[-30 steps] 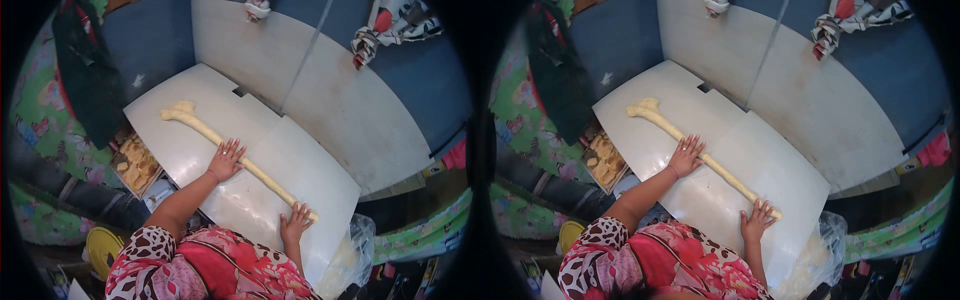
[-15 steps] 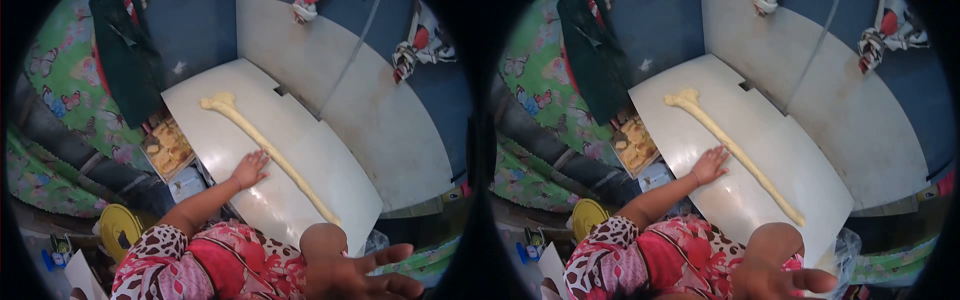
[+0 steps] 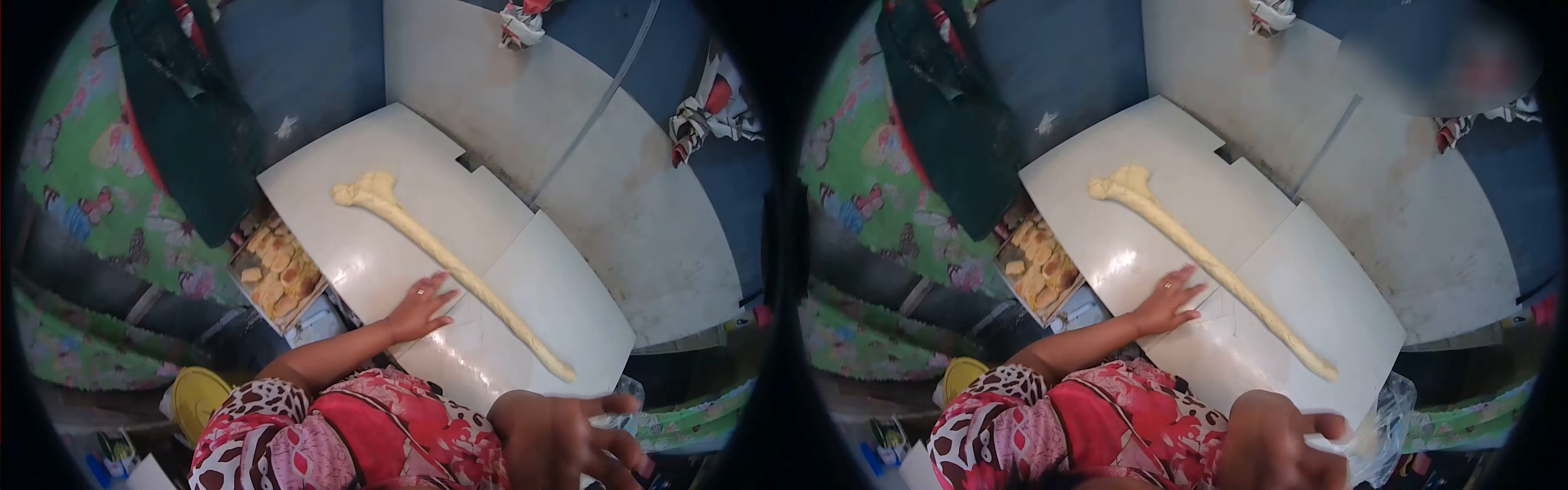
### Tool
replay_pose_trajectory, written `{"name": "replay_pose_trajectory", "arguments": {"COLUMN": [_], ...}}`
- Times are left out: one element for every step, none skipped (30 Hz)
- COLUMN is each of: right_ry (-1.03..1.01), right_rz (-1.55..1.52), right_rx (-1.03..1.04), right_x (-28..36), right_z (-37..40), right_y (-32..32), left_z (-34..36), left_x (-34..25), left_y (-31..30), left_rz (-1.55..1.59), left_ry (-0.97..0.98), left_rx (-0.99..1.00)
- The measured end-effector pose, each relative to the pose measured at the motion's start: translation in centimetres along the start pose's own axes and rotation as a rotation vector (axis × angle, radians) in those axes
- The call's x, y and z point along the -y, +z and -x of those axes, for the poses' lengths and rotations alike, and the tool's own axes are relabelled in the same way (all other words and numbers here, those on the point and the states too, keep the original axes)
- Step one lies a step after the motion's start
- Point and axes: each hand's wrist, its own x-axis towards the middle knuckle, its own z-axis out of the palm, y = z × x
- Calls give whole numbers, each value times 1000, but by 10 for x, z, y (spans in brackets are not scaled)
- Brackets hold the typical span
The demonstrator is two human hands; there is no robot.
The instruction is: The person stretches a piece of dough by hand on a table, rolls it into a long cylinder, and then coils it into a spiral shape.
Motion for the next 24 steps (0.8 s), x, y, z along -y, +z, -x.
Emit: {"name": "replay_pose_trajectory", "arguments": {"right_ry": [75, 226, 493, 885, 1198, 1172, 1144, 1141, 1116, 1082, 1078, 1218, 1358, 1350, 1307, 1270, 1271, 1384, 1496, 1498, 1481, 1462, 1485, 1505], "right_rz": [-50, 6, 85, 119, 114, 247, 380, 389, 520, 653, 660, 680, 699, 715, 675, 634, 648, 567, 481, 487, 465, 444, 463, 487], "right_rx": [89, 255, 569, 769, 772, 881, 985, 981, 1164, 1343, 1339, 1468, 1593, 1584, 1581, 1578, 1573, 1580, 1584, 1584, 1567, 1547, 1472, 1393], "right_x": [-10, -19, -30, -43, -58, -64, -70, -73, -73, -75, -83, -91, -101, -109, -115, -120, -124, -127, -127, -126, -125, -125, -124, -123], "right_z": [20, 44, 63, 86, 117, 161, 200, 223, 241, 250, 249, 245, 243, 250, 262, 264, 265, 257, 246, 233, 216, 198, 177, 154], "right_y": [5, 16, 30, 43, 63, 67, 70, 78, 84, 90, 97, 104, 109, 107, 99, 95, 90, 88, 85, 80, 75, 69, 57, 39], "left_z": [0, -2, -5, -11, -16, -24, -34, -46, -56, -67, -76, -87, -96, -100, -100, -95, -98, -100, -102, -97, -94, -94, -95, -96], "left_x": [13, 30, 53, 79, 112, 133, 157, 179, 204, 229, 243, 237, 232, 223, 217, 221, 230, 226, 219, 210, 205, 201, 194, 175], "left_y": [-16, -33, -48, -67, -82, -108, -129, -148, -164, -177, -186, -190, -187, -180, -172, -163, -160, -165, -167, -161, -159, -159, -160, -160], "left_rz": [-13, -24, -38, -64, -143, -200, -165, -130, -127, -84, -43, -119, -118, -263, -407, -517, -515, -316, -115, -148, -147, 90, 328, 327], "left_ry": [-51, -101, -160, -225, -281, -334, -435, -535, -528, -660, -783, -880, -867, -801, -730, -562, -550, -571, -591, -522, -517, -542, -555, -538], "left_rx": [-59, -117, -278, -386, -509, -591, -656, -726, -726, -515, -300, -62, -67, 21, 109, -35, -35, 41, 119, -3, -1, -123, -241, -237]}}
